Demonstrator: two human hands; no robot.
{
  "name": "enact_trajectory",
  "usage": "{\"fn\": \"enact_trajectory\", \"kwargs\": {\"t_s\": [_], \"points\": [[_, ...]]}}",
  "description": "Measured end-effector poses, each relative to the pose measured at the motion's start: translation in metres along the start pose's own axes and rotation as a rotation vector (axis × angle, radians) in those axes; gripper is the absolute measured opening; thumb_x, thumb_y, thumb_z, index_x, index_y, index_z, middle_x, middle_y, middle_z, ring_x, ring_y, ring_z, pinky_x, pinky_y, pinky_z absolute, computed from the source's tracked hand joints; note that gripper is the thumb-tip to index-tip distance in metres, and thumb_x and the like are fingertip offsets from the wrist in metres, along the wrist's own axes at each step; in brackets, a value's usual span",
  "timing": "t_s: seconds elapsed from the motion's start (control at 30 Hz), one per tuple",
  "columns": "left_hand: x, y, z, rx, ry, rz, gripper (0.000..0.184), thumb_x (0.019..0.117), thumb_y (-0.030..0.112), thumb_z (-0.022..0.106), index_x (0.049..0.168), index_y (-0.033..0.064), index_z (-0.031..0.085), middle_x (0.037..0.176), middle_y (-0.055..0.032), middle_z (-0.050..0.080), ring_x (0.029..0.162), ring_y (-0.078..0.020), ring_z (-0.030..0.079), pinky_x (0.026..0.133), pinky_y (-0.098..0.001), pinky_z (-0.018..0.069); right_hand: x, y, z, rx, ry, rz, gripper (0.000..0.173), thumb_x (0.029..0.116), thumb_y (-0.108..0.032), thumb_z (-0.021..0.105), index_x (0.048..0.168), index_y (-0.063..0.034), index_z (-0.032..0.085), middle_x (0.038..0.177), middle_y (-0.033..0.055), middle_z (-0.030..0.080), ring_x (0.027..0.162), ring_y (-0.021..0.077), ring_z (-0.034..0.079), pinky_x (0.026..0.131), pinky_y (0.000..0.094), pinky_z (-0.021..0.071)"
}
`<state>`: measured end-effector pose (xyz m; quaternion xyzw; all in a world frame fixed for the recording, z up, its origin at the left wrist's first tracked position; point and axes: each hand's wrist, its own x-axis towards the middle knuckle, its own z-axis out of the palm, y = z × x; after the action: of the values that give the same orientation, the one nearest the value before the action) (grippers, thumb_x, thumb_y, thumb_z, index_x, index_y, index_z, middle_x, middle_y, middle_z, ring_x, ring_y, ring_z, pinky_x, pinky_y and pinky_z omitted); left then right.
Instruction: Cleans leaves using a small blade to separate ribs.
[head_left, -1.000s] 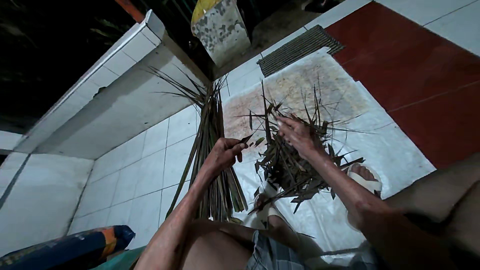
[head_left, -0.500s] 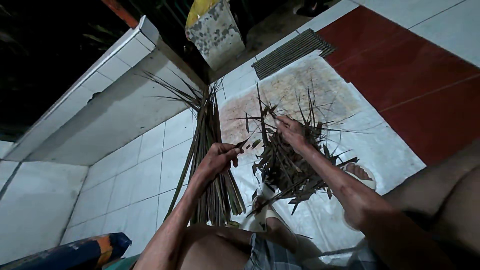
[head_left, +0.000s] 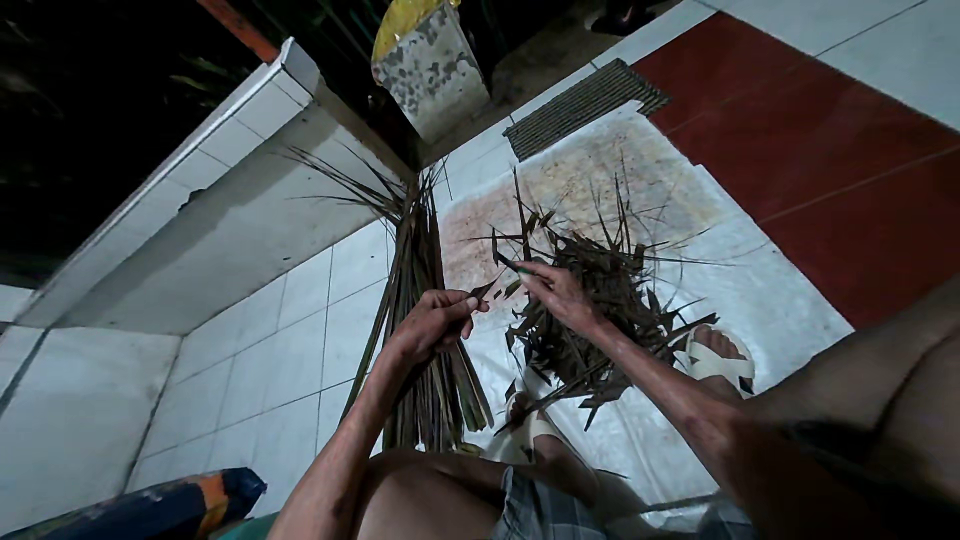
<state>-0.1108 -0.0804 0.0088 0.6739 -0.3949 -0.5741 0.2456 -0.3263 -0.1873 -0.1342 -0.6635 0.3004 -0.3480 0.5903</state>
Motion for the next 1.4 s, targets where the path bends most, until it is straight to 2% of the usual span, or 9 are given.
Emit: {"fn": "enact_trajectory", "kwargs": {"t_s": [0.23,0.37,0.43,0.53,0.67,0.77,0.97,1.2,1.4], "points": [[-0.002,-0.004,-0.004,0.012,-0.047,0.014,0.030,0.1094,0.022,0.050,0.121,0.0039,0.071,0.068,-0.0049,0.061,0.041,-0.0047,0.038,0.037,-0.0187,0.0309,0.027,0.016,-0.027,0.039,0.111,0.163,0.037,0.1086,-0.031,0.052,0.142,-0.0170,0.062,0.096,0.0114,0.070,0.075,0.0204,0.063,0.070,0.0412,0.0536],[-0.001,-0.005,-0.005,0.025,-0.027,0.012,0.030,0.1094,0.023,0.051,0.121,0.0042,0.071,0.071,-0.0066,0.063,0.041,-0.0056,0.040,0.037,-0.0193,0.0318,0.048,0.040,-0.047,0.009,0.409,0.222,0.039,0.1085,-0.029,0.050,0.139,-0.0084,0.062,0.111,0.0170,0.070,0.092,0.0273,0.067,0.086,0.0495,0.0550],[0.000,-0.006,-0.005,0.048,0.004,0.018,0.030,0.1092,0.024,0.052,0.121,0.0048,0.072,0.072,-0.0073,0.065,0.041,-0.0061,0.041,0.037,-0.0197,0.0320,0.034,0.027,-0.050,0.003,0.477,0.257,0.041,0.1092,-0.035,0.048,0.142,-0.0125,0.059,0.107,0.0152,0.069,0.086,0.0273,0.066,0.079,0.0503,0.0545],[0.007,-0.008,-0.004,0.074,0.022,0.025,0.030,0.1089,0.025,0.053,0.118,0.0055,0.073,0.072,-0.0066,0.065,0.042,-0.0062,0.042,0.038,-0.0193,0.0328,-0.004,-0.005,-0.030,0.136,0.301,0.249,0.045,0.1092,-0.045,0.045,0.145,-0.0203,0.055,0.088,0.0071,0.060,0.061,0.0183,0.051,0.055,0.0378,0.0468],[0.013,-0.006,0.001,0.109,-0.001,0.039,0.029,0.1088,0.024,0.053,0.117,0.0056,0.073,0.073,-0.0072,0.067,0.042,-0.0059,0.043,0.038,-0.0191,0.0331,-0.013,-0.014,0.009,0.478,0.004,0.253,0.042,0.1084,-0.036,0.050,0.146,-0.0182,0.056,0.086,0.0020,0.061,0.060,0.0096,0.049,0.054,0.0248,0.0435],[0.012,-0.003,0.006,0.120,-0.014,0.036,0.029,0.1090,0.024,0.053,0.117,0.0058,0.073,0.073,-0.0073,0.066,0.042,-0.0062,0.043,0.038,-0.0190,0.0326,-0.011,-0.020,0.024,0.555,-0.021,0.268,0.036,0.1080,-0.034,0.052,0.137,-0.0159,0.063,0.084,0.0008,0.059,0.058,0.0078,0.046,0.052,0.0219,0.0404],[0.005,-0.011,0.000,0.141,-0.062,0.028,0.032,0.1090,0.028,0.053,0.123,0.0051,0.070,0.080,-0.0093,0.070,0.052,-0.0116,0.058,0.047,-0.0240,0.0501,-0.004,-0.024,0.012,0.520,0.053,0.241,0.035,0.1088,-0.034,0.050,0.133,-0.0150,0.065,0.083,0.0003,0.059,0.058,0.0079,0.046,0.052,0.0218,0.0397],[0.001,-0.015,-0.003,0.299,0.121,0.102,0.025,0.1074,0.023,0.057,0.111,0.0057,0.075,0.072,-0.0044,0.069,0.046,-0.0058,0.048,0.043,-0.0196,0.0377,-0.010,-0.020,0.011,0.278,0.068,0.269,0.041,0.1084,-0.037,0.051,0.142,-0.0151,0.059,0.084,0.0026,0.059,0.060,0.0109,0.047,0.054,0.0273,0.0426],[0.012,-0.017,-0.002,0.654,0.312,0.237,0.023,0.1059,0.024,0.060,0.101,0.0082,0.076,0.070,-0.0008,0.070,0.054,-0.0082,0.061,0.053,-0.0264,0.0522,-0.030,-0.028,0.034,0.053,-0.056,0.151,0.037,0.1075,-0.036,0.053,0.136,-0.0152,0.066,0.085,0.0037,0.067,0.067,0.0123,0.060,0.064,0.0325,0.0522]]}}
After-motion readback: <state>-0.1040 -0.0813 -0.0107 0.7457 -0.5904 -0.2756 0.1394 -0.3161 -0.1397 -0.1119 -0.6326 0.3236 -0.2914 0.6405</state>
